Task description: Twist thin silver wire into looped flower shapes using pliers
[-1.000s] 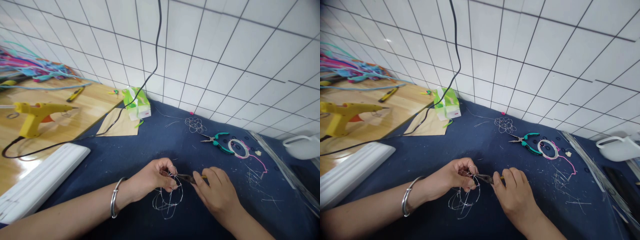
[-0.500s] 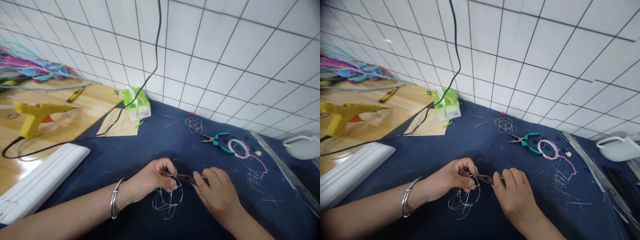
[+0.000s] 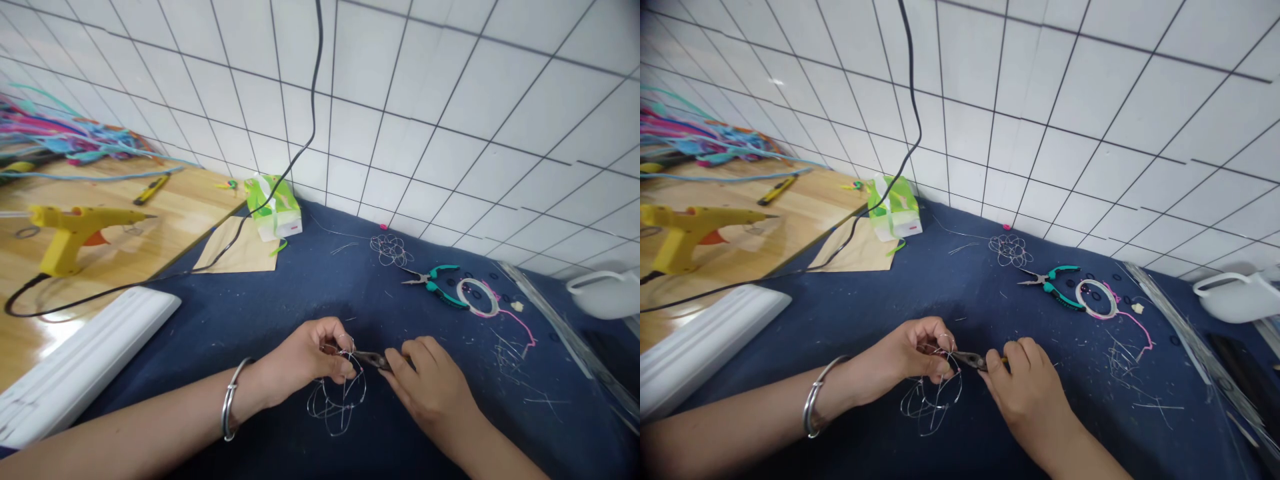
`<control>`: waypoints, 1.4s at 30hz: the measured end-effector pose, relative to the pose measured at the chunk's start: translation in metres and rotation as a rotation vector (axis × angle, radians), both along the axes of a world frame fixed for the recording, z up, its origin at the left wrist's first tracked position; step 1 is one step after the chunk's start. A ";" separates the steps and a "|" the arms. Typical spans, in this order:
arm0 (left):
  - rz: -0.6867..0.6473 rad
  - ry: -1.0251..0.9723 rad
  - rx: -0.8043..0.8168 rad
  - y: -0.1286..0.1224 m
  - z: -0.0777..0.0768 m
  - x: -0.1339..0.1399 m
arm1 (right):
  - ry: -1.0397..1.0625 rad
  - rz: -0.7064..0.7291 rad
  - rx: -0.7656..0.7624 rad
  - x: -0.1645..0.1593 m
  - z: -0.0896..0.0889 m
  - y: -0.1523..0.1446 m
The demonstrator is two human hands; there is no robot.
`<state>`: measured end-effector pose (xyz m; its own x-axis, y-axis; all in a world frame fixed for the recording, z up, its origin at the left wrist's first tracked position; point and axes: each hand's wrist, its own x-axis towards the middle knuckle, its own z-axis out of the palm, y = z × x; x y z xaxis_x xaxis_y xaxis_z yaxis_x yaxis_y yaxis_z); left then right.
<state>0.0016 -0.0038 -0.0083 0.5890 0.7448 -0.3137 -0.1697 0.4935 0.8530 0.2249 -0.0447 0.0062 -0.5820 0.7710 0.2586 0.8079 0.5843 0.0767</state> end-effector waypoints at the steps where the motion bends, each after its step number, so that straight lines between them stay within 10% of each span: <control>1: 0.010 0.005 0.012 0.000 0.000 0.000 | 0.023 -0.004 -0.042 0.000 -0.001 0.000; 36: 0.016 0.186 0.175 -0.003 -0.002 0.005 | 0.715 -0.264 -1.565 0.004 0.022 0.020; 42: -0.015 0.125 0.133 -0.001 -0.003 0.003 | 0.504 -0.209 -1.235 0.002 0.027 0.015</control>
